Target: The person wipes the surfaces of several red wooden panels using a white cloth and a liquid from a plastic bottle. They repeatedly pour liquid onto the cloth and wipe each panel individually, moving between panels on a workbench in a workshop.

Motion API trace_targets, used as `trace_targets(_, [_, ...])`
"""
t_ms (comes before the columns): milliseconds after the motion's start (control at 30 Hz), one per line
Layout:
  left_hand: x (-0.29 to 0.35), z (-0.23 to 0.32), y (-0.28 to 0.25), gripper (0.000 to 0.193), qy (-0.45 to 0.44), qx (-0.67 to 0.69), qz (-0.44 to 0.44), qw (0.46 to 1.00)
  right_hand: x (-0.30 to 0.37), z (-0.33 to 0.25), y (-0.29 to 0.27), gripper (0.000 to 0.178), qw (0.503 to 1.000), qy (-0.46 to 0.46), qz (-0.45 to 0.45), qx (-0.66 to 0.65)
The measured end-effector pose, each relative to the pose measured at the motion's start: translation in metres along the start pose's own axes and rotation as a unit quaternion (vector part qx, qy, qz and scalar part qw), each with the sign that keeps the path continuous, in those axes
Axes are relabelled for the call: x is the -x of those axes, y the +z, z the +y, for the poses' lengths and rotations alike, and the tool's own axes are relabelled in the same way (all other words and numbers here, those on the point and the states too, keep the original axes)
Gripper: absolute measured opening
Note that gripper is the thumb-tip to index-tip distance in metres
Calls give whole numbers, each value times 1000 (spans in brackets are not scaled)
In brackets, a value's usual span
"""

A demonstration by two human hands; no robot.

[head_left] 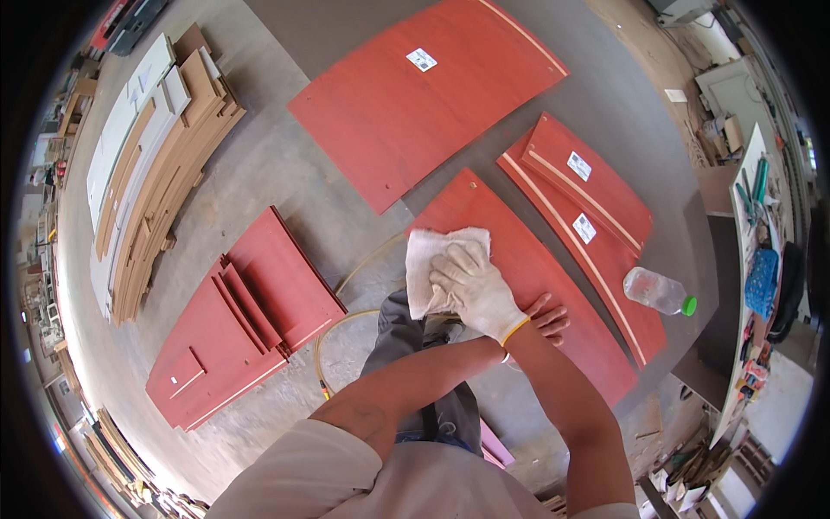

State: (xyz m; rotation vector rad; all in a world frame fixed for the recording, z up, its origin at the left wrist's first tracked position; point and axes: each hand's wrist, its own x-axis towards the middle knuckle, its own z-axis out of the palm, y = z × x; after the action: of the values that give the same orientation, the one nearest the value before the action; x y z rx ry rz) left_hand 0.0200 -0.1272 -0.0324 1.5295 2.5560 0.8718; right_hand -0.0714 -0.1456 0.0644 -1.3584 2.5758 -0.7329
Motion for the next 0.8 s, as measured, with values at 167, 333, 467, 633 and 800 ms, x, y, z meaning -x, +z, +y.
trace_targets(167, [46,56,-7,59,-142,110,-157,971,99,1,-17,33,998,42,-38,-39])
trace_targets(333, [149,78,-74,40,-145,168,-57,973,192,-29,-24,29,993,114,-13,30])
trace_targets(467, [148,39,-150,40,-300,90,134,940,120,-49,4,28,968,232,69,-61])
trace_targets(633, [81,-37,-178,47,-265,-1,194,945,57,-39,25,34,970,179,164,-9])
trace_targets(800, [53,-48,-161,67,-190,-23,31,981,243,-43,6,32,975,209,62,48])
